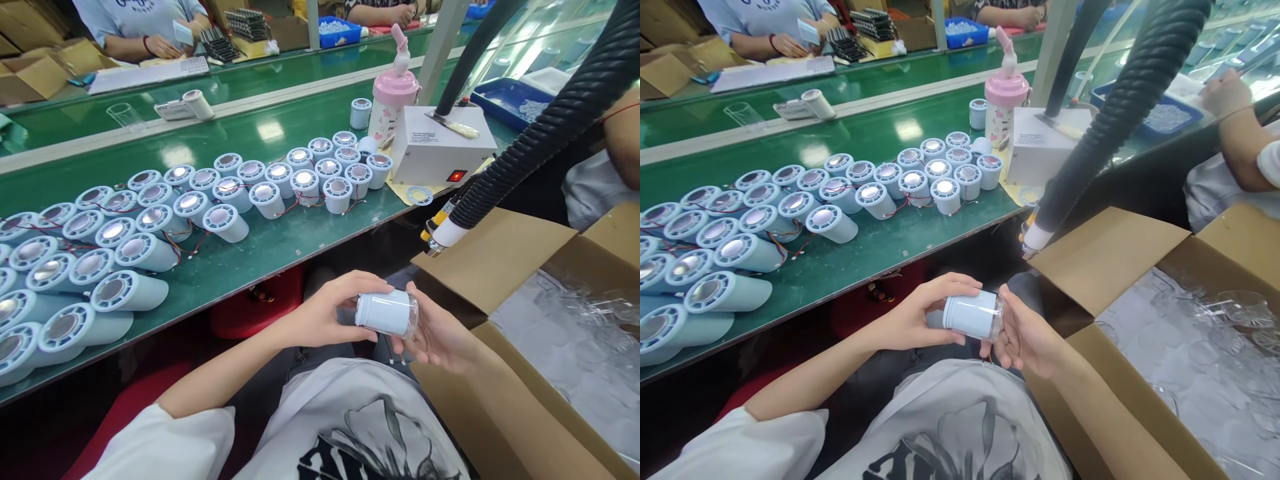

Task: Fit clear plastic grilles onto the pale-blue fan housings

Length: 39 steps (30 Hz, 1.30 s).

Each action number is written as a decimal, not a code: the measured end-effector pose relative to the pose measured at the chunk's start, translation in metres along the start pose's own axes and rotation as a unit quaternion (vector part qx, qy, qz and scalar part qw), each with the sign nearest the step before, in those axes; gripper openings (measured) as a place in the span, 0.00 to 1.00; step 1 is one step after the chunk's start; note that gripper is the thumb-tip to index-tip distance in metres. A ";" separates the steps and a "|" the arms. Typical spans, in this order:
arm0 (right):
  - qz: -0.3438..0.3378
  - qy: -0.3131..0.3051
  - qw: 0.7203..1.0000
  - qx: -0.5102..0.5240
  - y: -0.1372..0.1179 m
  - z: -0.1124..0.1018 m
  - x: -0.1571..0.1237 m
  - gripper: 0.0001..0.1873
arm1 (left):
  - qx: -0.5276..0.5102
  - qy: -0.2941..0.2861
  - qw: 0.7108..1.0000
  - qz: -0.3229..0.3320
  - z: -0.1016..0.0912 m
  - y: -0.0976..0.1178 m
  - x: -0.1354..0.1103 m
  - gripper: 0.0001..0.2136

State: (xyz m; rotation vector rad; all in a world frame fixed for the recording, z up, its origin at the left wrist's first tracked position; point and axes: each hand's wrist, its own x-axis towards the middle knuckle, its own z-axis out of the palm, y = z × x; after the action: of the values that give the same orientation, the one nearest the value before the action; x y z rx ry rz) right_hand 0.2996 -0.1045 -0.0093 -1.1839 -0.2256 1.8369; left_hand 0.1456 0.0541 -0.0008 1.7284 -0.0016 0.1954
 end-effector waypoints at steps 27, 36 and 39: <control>-0.413 0.100 0.850 -0.312 0.022 -0.011 -0.016 0.28 | -0.059 -0.028 0.998 -0.010 -0.008 0.004 -0.006 0.39; -0.465 0.092 0.788 -0.392 0.021 -0.013 -0.020 0.30 | 0.004 -0.018 0.998 0.067 -0.011 -0.001 -0.013 0.39; -0.449 0.097 0.800 -0.386 0.021 -0.012 -0.022 0.29 | 0.005 -0.019 0.998 0.061 -0.008 0.000 -0.014 0.40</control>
State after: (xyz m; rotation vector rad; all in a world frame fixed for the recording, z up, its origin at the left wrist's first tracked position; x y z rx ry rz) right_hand 0.2992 -0.1366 -0.0139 -1.4140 -1.2737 0.7421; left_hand 0.1303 0.0606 -0.0012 1.7436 -0.1346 0.2536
